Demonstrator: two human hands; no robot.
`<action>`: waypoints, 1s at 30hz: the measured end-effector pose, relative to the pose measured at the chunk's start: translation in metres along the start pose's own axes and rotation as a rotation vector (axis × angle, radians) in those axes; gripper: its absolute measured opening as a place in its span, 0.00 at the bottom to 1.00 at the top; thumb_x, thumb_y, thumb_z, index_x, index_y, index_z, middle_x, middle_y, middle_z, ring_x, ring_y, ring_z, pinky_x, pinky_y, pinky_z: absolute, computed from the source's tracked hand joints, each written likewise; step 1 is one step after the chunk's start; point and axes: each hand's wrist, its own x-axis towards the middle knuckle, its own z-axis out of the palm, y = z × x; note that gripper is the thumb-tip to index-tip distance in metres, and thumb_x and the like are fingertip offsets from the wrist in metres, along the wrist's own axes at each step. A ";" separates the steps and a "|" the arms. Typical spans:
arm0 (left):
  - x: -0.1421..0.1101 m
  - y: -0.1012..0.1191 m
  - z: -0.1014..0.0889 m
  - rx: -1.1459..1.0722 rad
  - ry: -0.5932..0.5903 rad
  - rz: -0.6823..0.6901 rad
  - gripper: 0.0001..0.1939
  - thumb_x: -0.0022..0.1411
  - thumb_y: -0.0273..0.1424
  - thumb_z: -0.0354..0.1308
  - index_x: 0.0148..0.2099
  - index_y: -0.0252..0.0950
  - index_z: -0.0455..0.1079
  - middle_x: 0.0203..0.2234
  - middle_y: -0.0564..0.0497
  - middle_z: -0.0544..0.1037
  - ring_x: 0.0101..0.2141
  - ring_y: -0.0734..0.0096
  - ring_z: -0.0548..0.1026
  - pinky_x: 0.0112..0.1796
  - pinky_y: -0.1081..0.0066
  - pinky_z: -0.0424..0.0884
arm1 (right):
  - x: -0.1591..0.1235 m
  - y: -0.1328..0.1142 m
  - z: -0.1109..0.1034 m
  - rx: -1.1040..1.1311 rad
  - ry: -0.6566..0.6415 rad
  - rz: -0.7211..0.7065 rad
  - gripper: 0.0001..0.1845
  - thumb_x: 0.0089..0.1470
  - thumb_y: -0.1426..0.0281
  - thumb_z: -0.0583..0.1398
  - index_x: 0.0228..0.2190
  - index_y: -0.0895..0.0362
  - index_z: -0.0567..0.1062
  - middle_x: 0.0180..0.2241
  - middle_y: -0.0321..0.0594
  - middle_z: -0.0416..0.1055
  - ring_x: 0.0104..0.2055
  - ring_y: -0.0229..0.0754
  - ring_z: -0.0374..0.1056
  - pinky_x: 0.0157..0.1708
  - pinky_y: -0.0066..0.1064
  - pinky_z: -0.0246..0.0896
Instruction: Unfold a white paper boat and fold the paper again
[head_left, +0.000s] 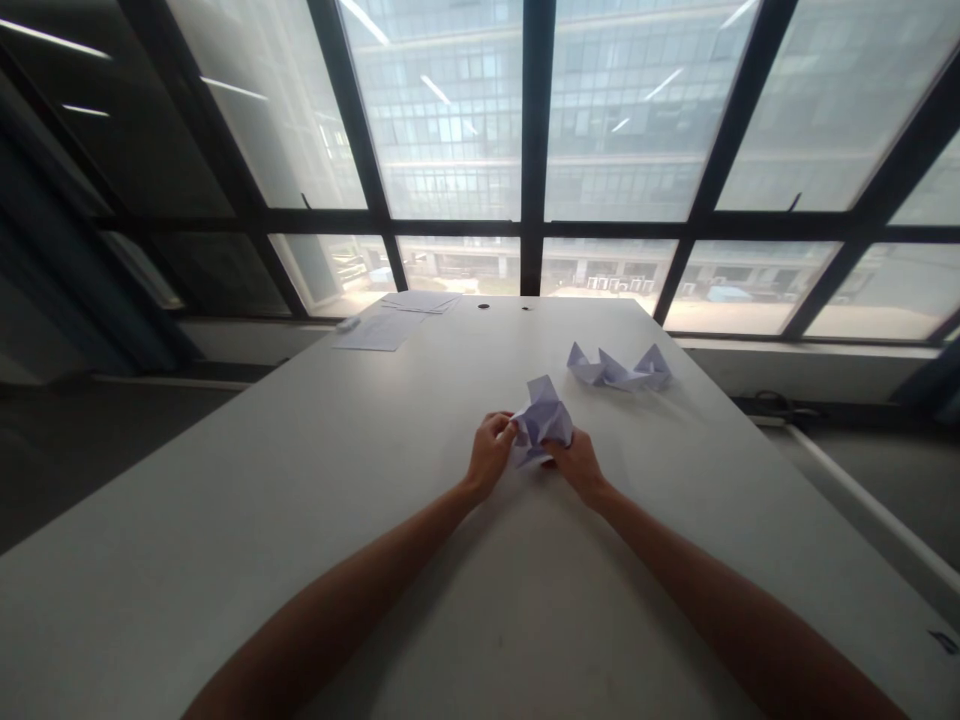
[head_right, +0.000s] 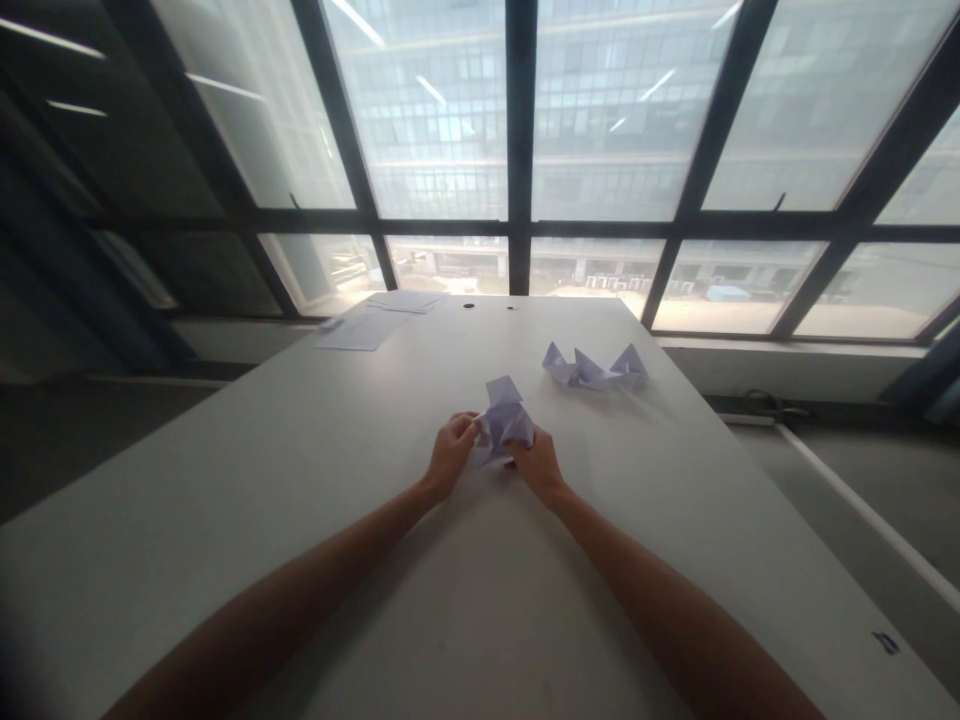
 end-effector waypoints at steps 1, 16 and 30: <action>0.000 0.000 0.000 -0.030 -0.006 -0.011 0.14 0.58 0.40 0.57 0.28 0.34 0.71 0.42 0.45 0.75 0.39 0.66 0.72 0.36 0.72 0.68 | 0.000 0.001 -0.001 0.006 0.026 0.004 0.14 0.44 0.63 0.64 0.31 0.60 0.76 0.28 0.38 0.72 0.28 0.41 0.69 0.23 0.32 0.71; 0.007 0.007 -0.014 -0.531 -0.357 -0.465 0.15 0.50 0.29 0.63 0.42 0.33 0.73 0.34 0.46 0.80 0.33 0.62 0.78 0.35 0.67 0.74 | 0.009 -0.002 -0.027 0.029 -0.128 0.212 0.22 0.45 0.52 0.64 0.22 0.60 0.72 0.18 0.35 0.66 0.18 0.34 0.58 0.18 0.26 0.49; 0.007 -0.006 -0.007 -0.339 -0.148 -0.475 0.13 0.55 0.38 0.66 0.39 0.35 0.74 0.30 0.46 0.80 0.31 0.63 0.79 0.28 0.73 0.71 | -0.002 -0.018 -0.028 -0.777 0.183 -0.735 0.07 0.56 0.71 0.58 0.29 0.54 0.76 0.28 0.39 0.66 0.35 0.43 0.62 0.38 0.33 0.57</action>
